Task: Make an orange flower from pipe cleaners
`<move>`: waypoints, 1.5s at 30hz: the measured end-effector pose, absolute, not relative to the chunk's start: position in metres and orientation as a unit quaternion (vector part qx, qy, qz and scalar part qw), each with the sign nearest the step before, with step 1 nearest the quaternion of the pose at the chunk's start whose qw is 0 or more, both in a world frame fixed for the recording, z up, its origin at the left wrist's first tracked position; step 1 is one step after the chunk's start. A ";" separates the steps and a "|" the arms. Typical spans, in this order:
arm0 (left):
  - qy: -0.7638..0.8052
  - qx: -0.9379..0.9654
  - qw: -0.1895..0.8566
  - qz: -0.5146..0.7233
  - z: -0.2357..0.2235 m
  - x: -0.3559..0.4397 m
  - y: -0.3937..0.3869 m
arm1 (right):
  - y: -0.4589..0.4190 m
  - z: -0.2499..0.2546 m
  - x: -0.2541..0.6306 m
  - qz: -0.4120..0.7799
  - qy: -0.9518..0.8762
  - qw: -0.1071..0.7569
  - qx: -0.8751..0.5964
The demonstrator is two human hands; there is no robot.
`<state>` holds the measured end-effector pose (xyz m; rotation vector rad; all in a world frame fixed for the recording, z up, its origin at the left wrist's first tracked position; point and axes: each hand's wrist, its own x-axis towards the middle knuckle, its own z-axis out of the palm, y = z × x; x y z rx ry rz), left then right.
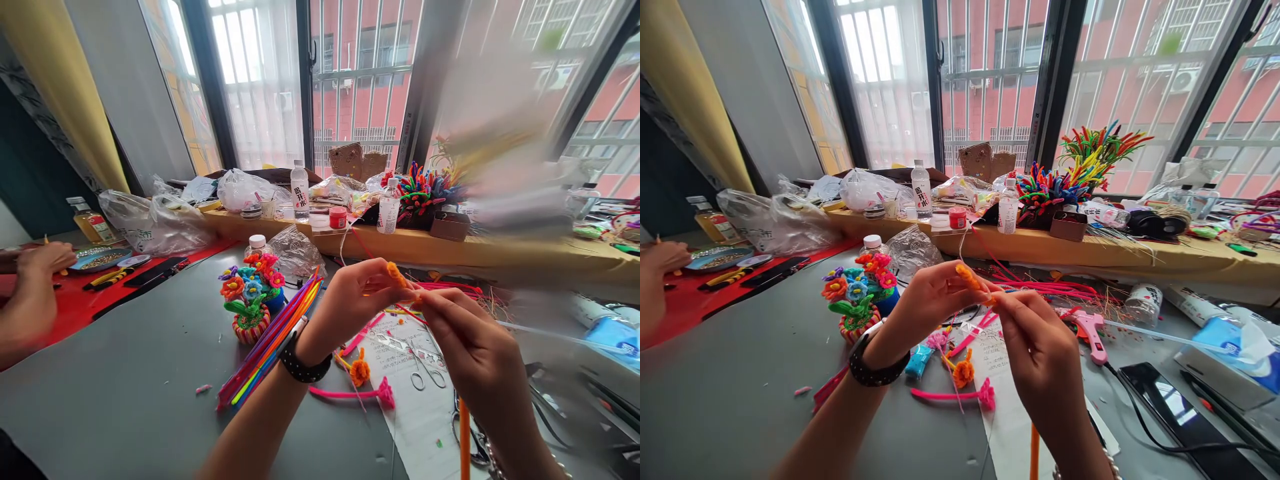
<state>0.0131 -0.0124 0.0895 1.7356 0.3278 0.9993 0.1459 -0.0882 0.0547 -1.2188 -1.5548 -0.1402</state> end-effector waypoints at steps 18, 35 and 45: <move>0.164 0.604 0.637 0.450 0.076 0.030 0.000 | -0.074 0.046 0.164 -0.394 -0.689 0.388 -0.468; 0.104 0.675 0.590 0.430 0.073 0.030 -0.010 | -0.085 0.053 0.159 0.190 -0.501 0.694 -0.481; 0.085 0.669 0.624 0.395 0.077 0.026 -0.016 | -0.082 0.053 0.158 0.361 -0.437 0.675 -0.472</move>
